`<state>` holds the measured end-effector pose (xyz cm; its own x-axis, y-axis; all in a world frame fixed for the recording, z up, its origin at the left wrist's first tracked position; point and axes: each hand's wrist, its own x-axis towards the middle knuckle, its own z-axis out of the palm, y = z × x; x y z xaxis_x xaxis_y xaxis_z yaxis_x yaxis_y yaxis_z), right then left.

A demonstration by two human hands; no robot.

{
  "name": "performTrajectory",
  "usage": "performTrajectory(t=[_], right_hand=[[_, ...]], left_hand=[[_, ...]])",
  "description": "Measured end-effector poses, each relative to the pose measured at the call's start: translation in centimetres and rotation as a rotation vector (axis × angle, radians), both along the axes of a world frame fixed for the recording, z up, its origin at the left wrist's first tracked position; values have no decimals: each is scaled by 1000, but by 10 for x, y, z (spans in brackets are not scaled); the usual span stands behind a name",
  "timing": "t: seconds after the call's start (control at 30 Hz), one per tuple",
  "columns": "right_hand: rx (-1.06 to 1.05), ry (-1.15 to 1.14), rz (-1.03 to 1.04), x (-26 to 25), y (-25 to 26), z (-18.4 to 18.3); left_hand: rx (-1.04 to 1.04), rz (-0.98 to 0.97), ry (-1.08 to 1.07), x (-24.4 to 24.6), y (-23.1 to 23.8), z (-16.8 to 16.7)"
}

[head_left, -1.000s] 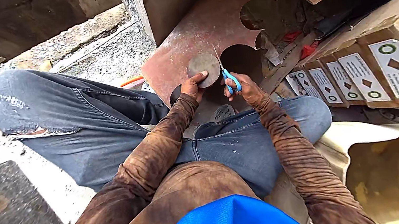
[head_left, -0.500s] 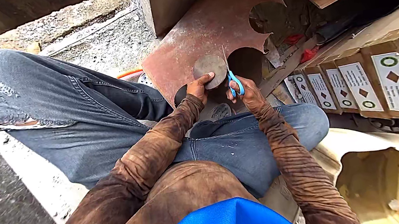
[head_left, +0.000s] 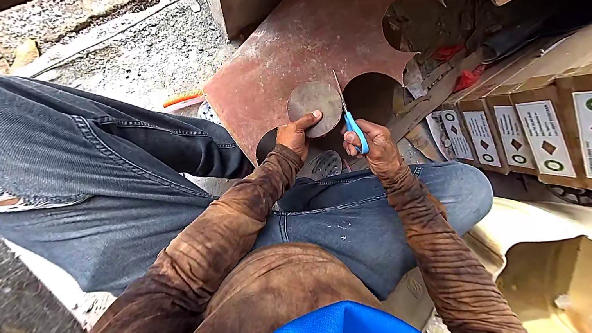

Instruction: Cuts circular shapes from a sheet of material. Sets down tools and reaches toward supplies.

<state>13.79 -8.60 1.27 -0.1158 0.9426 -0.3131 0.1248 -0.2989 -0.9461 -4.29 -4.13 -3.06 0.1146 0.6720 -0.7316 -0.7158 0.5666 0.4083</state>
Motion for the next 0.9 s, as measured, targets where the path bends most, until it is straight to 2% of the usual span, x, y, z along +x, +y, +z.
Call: performTrajectory(t=[0.2,0.5,0.73,0.9], right_hand=[[-73,34,93,12,13,-2],[21,-71,49,5,12,-3],[-19,-95,216,25,30,1],[-28,-106,206,14,31,4]], left_hand=[[-71,-97,18,-2,-3,7],[-102,-32,-46,-7,2,7],[-99,-93,-53,-10,-1,8],[-88,-71,-43,-15,0,6]])
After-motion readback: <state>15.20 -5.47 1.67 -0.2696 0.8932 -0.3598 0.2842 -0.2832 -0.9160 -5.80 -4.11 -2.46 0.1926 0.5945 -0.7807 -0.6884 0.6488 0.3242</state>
